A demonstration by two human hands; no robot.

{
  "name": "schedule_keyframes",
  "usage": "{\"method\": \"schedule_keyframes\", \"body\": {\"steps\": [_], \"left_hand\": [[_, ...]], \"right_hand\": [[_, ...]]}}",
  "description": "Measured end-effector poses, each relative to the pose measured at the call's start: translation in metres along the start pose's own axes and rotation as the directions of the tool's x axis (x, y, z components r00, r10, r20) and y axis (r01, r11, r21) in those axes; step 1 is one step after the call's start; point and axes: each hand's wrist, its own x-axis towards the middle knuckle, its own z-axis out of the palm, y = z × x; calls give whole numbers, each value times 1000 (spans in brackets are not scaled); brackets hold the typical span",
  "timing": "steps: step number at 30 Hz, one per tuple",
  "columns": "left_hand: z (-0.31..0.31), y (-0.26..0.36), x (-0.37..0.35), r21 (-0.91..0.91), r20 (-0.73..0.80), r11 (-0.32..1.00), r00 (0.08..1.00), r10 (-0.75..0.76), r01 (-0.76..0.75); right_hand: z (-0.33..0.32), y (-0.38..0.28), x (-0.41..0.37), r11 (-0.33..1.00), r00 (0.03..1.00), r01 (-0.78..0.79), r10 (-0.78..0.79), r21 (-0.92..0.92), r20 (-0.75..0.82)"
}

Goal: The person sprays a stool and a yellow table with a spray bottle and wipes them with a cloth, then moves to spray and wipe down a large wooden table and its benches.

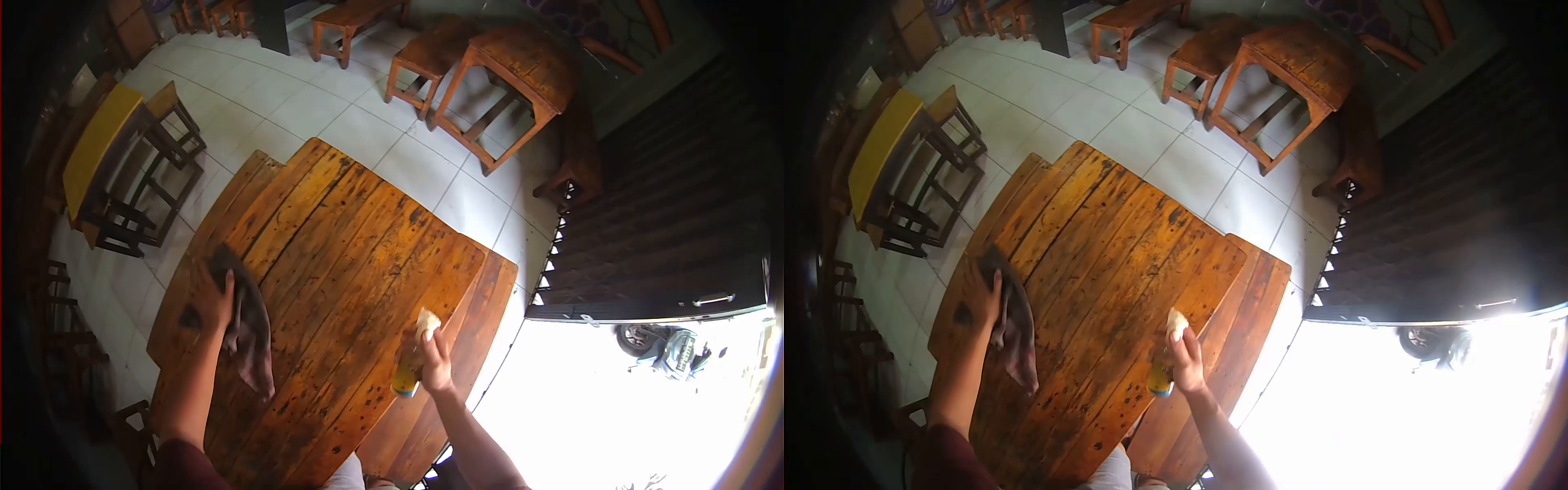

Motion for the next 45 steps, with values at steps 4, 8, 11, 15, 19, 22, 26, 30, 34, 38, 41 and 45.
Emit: {"method": "schedule_keyframes", "body": {"steps": [4, 8, 11, 15, 19, 22, 26, 30, 34, 38, 41, 45], "left_hand": [[2, 121, 58, -58, -149, 998, 989, 22, -30], [-26, 261, 44, -195, -177, 952, 963, 203, -236], [-52, 341, -18, -295, -63, 772, 817, 573, -564], [-54, 390, -120, -358, 9, 520, 554, 833, -776], [-46, 358, -155, -399, -63, 537, 607, 793, -743], [-54, 287, -185, -379, -33, 570, 626, 779, -729], [-66, 187, -214, -314, 14, 696, 730, 684, -646], [-67, 79, -222, -203, 56, 841, 851, 522, -502], [-61, -40, -217, -119, 21, 953, 959, 282, -278], [-54, -163, -247, -7, -4, 997, 997, -77, 77], [-47, -243, -303, 24, 5, 972, 972, -235, 235], [-50, -291, -362, -100, -32, 957, 961, -276, 272]], "right_hand": [[-18, 24, -59, 991, 986, -80, 94, 103, -139], [-31, 32, -109, 994, 978, -85, 97, 71, -182], [-35, 24, -132, 998, 964, -61, 66, 25, -259], [-48, 14, -153, 996, 930, 51, -19, 77, -368], [-56, 1, -190, 996, 921, 89, -73, 23, -384], [-66, 5, -223, 993, 933, 97, -66, 69, -354], [-67, 0, -254, 996, 967, 76, -85, -45, -241], [-84, 23, -275, 989, 984, 67, -88, -134, -157], [-71, 41, -289, 982, 993, -13, -10, -189, -121], [-38, 63, -283, 988, 997, -60, 52, -144, -58], [-4, 83, -266, 987, 993, -114, 116, -116, 17], [62, 102, -227, 988, 967, -58, 91, -146, 236]]}}
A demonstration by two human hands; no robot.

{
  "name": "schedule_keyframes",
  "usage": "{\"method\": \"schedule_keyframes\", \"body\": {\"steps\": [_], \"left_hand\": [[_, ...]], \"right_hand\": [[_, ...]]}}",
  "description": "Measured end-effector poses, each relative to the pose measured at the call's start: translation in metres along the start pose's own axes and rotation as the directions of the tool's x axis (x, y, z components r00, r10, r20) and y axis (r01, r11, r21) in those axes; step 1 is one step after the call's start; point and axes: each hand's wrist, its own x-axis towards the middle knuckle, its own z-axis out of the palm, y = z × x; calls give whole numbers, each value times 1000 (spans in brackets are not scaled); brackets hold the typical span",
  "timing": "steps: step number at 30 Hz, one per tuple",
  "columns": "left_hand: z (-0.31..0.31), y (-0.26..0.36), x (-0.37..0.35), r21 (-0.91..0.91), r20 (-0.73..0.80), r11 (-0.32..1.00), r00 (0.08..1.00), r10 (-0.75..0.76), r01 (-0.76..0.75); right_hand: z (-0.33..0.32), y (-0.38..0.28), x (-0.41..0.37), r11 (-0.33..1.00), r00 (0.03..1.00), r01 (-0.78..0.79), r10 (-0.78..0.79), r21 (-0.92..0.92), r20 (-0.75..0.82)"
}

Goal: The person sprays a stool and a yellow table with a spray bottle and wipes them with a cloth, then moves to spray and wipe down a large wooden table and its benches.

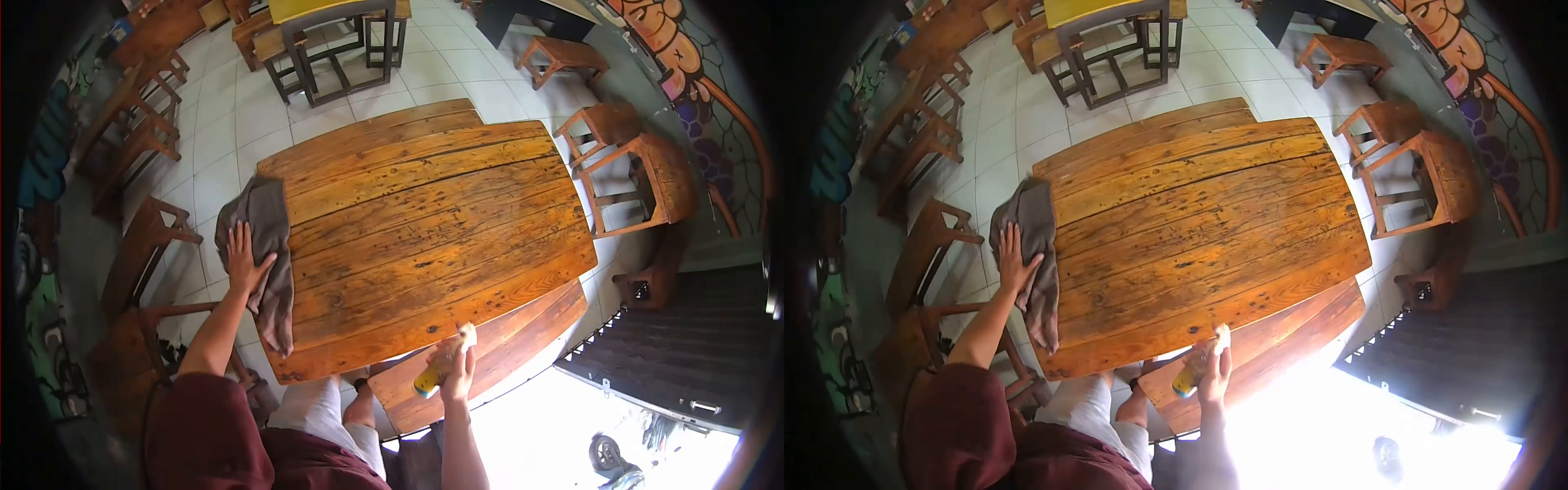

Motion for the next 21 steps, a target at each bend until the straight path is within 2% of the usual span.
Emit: {"method": "schedule_keyframes", "body": {"steps": [1, 2, 3, 4, 6, 8, 10, 12, 14, 16, 20, 21], "left_hand": [[0, -2, -3, -3, 3, 1000, 1000, 17, -17], [2, -1, -5, 49, 39, 999, 999, -19, 17], [4, -1, -8, 100, 75, 993, 995, -64, 56], [6, -3, -9, 88, 83, 995, 995, -58, 51], [9, -6, -5, -5, -36, 1000, 999, 25, -25], [8, -6, 2, 21, -17, 1000, 1000, 21, -21], [0, -4, 15, 41, -9, 997, 998, 66, -66], [-4, -1, 36, -35, -21, 997, 997, 72, -72], [-7, 10, 60, 89, 26, 996, 999, -22, 20], [-4, 20, 83, 83, 28, 995, 998, -57, 55], [5, 47, 128, 79, 45, 988, 990, -136, 132], [8, 56, 138, 105, 102, 981, 980, -173, 162]], "right_hand": [[27, -12, 11, 999, 999, -32, 32, 4, -40], [39, -11, 25, 997, 997, -77, 77, 3, -6], [48, -8, 40, 996, 988, -88, 85, 21, 126], [62, -8, 50, 997, 989, -63, 68, -43, 132], [80, 3, 68, 996, 986, -43, 55, -75, 160], [101, 8, 76, 999, 984, -29, 32, -19, 173], [117, 4, 76, 998, 983, -42, 50, -48, 176], [122, 6, 69, 994, 985, -104, 108, -35, 135], [107, 21, 64, 991, 986, -98, 110, -92, 126], [98, 29, 55, 987, 994, -112, 112, -116, -11], [79, 28, 29, 985, 983, -155, 147, -74, -110], [75, 28, 24, 986, 982, -146, 135, -81, -132]]}}
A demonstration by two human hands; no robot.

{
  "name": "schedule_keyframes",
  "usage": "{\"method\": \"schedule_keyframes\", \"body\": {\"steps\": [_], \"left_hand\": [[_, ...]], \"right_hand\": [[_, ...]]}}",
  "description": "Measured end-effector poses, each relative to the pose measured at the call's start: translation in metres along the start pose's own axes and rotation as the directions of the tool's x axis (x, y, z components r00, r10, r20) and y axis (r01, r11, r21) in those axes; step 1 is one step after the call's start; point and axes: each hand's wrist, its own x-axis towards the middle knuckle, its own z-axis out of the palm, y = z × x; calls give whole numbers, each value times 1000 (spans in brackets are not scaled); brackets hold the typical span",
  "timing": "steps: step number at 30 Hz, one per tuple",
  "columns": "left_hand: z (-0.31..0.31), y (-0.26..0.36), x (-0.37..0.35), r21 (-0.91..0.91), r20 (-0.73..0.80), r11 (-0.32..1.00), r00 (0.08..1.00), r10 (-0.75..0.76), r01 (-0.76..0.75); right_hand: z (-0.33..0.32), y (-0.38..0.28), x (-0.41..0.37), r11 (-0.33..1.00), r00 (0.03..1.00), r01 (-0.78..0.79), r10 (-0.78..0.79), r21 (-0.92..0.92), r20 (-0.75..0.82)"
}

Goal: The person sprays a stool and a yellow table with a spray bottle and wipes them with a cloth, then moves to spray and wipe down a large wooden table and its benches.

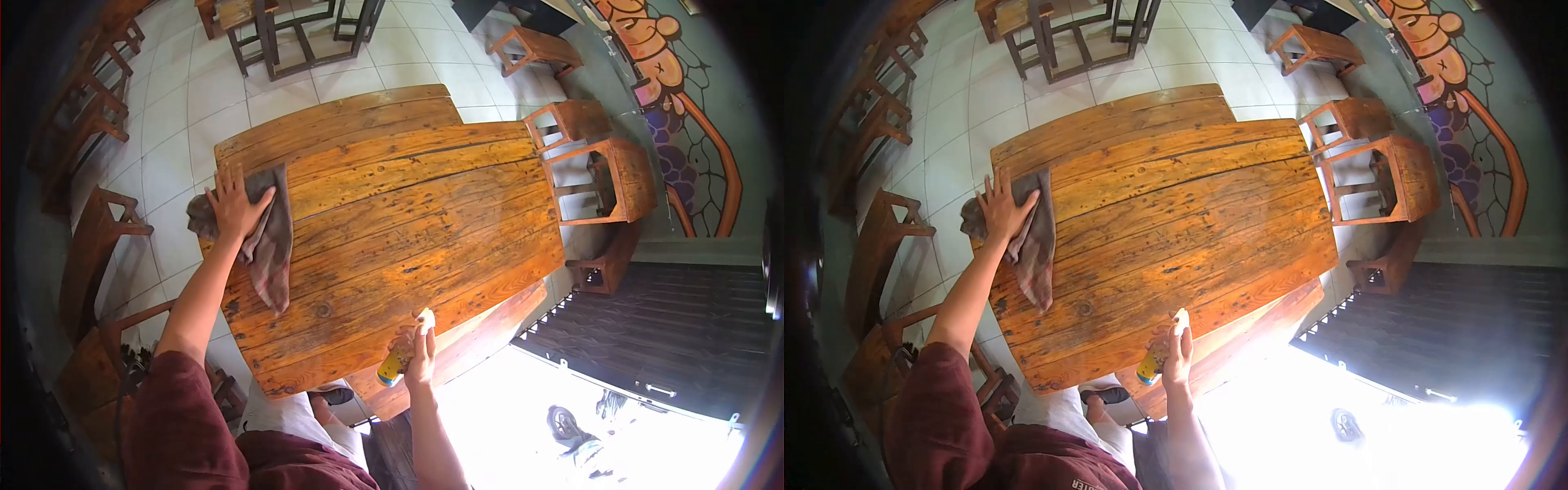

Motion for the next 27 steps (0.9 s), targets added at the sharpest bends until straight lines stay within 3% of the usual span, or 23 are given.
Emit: {"method": "schedule_keyframes", "body": {"steps": [6, 7, 9, 12, 17, 18, 19, 22, 27], "left_hand": [[29, 97, 6, 28, -43, 992, 991, 124, -123], [26, 118, -2, 16, -94, 987, 982, 161, -160], [24, 156, -26, 15, -33, 980, 979, 200, -199], [25, 199, -72, 18, -55, 927, 925, 376, -375], [23, 207, -172, -55, -159, 779, 776, 610, -624], [18, 201, -193, -81, -141, 732, 735, 663, -676], [13, 195, -213, -106, -127, 674, 682, 720, -731], [-1, 173, -266, -118, -63, 615, 624, 779, -780], [-17, 160, -319, -136, 8, 589, 593, 805, -797]], "right_hand": [[-24, 5, -28, 998, 994, 20, -14, 59, -109], [-30, 6, -35, 997, 988, 15, -3, 74, -157], [-58, 29, -42, 996, 977, 66, -52, 60, -207], [-77, 26, -71, 988, 966, 129, -107, 84, -233], [-146, 38, -122, 981, 965, 127, -88, 145, -248], [-158, 36, -134, 967, 960, 100, -32, 235, -277], [-179, 43, -142, 973, 961, 155, -108, 173, -254], [-231, 55, -168, 980, 941, 170, -130, 102, -313], [-285, 43, -197, 954, 904, 201, -94, 221, -418]]}}
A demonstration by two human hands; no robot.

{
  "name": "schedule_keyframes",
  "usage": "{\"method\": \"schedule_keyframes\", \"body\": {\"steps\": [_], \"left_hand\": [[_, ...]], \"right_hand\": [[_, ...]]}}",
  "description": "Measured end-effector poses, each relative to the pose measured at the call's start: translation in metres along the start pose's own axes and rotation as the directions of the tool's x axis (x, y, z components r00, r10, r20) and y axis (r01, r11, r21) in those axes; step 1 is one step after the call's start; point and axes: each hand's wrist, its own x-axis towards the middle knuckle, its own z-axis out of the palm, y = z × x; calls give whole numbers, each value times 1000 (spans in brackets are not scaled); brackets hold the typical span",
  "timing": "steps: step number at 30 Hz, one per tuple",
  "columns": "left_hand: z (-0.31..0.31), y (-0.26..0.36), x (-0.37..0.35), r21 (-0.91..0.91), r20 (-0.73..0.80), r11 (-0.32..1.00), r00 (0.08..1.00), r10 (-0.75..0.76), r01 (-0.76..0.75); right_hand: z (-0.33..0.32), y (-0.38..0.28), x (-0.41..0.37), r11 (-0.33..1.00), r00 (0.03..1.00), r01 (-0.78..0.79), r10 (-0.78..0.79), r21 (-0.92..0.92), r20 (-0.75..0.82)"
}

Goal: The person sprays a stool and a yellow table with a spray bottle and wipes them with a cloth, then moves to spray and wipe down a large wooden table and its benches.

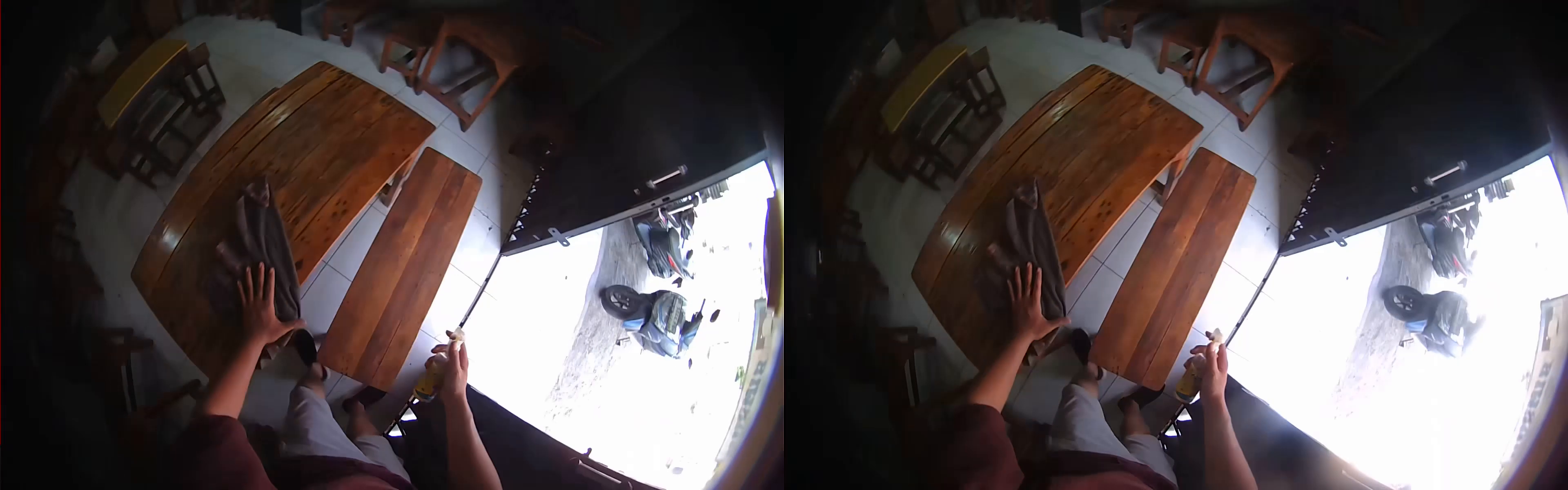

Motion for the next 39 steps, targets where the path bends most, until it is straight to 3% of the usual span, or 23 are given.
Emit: {"method": "schedule_keyframes", "body": {"steps": [3, 7, 10, 14, 15, 19, 24, 27, 28, 29, 32, 33, 35, 37, 38, 39], "left_hand": [[-1, 1, 6, -20, 31, 1000, 1000, -3, 4], [-1, -1, 6, -15, 71, 1000, 997, -23, 24], [-5, -4, 5, -24, 82, 1000, 997, -5, 7], [-7, -5, 7, -39, 99, 999, 995, -3, 7], [-1, -11, 7, -5, 114, 1000, 994, -2, 2], [-1, -15, 8, 25, 155, 999, 988, -24, 20], [-5, -8, 11, 7, 204, 998, 977, -61, 61], [-4, 22, 14, -206, 142, 972, 986, -86, 114], [4, 43, 14, -294, 81, 950, 993, -88, 108], [35, 61, -3, -330, 138, 937, 988, -76, 118], [82, 133, -3, -521, 177, 853, 982, 66, 37], [94, 162, 13, -520, 180, 852, 983, 41, 60], [114, 212, 33, -576, 358, 812, 921, 150, 92], [169, 244, 50, -517, 382, 853, 911, 155, 72], [205, 252, 60, -462, 378, 886, 910, 168, 28], [262, 247, 85, -448, 570, 891, 792, 217, 78]], "right_hand": [[-12, -4, 20, 999, 994, 35, -32, 22, -106], [-1, -15, 51, 997, 991, 73, -73, -3, -111], [20, -26, 78, 998, 988, 43, -49, -42, -147], [59, -47, 105, 986, 980, 148, -157, -83, -120], [75, -53, 111, 981, 964, 188, -192, -37, -182], [81, -61, 143, 974, 979, 158, -176, -159, -104], [77, -72, 190, 982, 992, 127, -129, -138, -8], [69, -67, 226, 985, 998, 46, -39, -168, 46], [66, -67, 238, 976, 996, 74, -62, -204, 68], [61, -66, 249, 966, 993, 100, -80, -240, 92], [53, -71, 287, 988, 992, -39, 57, -151, 115], [45, -69, 303, 984, 989, -26, 51, -174, 137], [29, -70, 330, 989, 978, -84, 106, -122, 183], [19, -79, 356, 987, 974, -125, 141, -99, 178], [14, -81, 371, 987, 958, -105, 132, -119, 255], [-9, -72, 399, 989, 945, -91, 123, -116, 303]]}}
